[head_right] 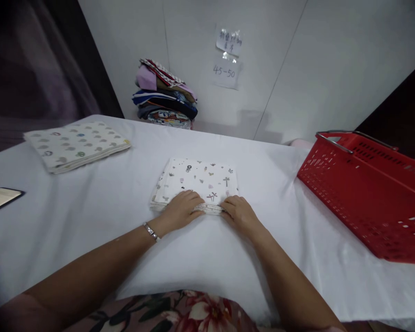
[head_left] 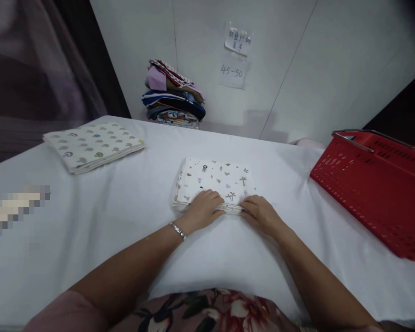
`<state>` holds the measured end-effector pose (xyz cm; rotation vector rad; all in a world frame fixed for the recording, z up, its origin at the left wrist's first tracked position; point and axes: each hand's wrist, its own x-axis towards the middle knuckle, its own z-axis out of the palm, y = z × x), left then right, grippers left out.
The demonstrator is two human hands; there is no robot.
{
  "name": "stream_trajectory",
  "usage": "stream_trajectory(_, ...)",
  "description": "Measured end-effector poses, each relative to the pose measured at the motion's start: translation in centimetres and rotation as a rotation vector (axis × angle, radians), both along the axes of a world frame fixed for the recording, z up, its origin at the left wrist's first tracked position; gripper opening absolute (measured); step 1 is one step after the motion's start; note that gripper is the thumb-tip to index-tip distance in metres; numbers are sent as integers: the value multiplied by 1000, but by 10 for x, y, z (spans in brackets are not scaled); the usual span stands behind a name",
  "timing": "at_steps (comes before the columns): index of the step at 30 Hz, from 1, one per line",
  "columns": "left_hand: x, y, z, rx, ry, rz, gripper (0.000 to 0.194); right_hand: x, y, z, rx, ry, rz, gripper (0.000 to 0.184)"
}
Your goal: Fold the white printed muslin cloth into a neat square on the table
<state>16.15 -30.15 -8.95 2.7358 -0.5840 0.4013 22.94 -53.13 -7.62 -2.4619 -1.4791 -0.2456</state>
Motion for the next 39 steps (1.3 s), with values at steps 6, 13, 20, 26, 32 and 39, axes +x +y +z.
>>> stream_trajectory(6,1,-1,-2,3,-2,20,18,2,0,-4,20,2,-8,21)
stream_trajectory(13,2,-1,-3,-5,-16,15,21,5,0,-8,90,35,-8,21)
stream_trajectory(20,2,-3,-1,8,-27,26,23,4,1,-8,142,8,-30,21)
stream_trajectory(26,1,-3,1,16,-10,15,19,4,1,-9,105,-17,-41,22)
stream_trajectory(32,1,-1,-1,10,-9,6,19,3,0,-6,50,-14,-6,20)
stream_trajectory(39,2,-2,-2,-2,-20,20,20,-1,2,-3,-7,-7,-34,22)
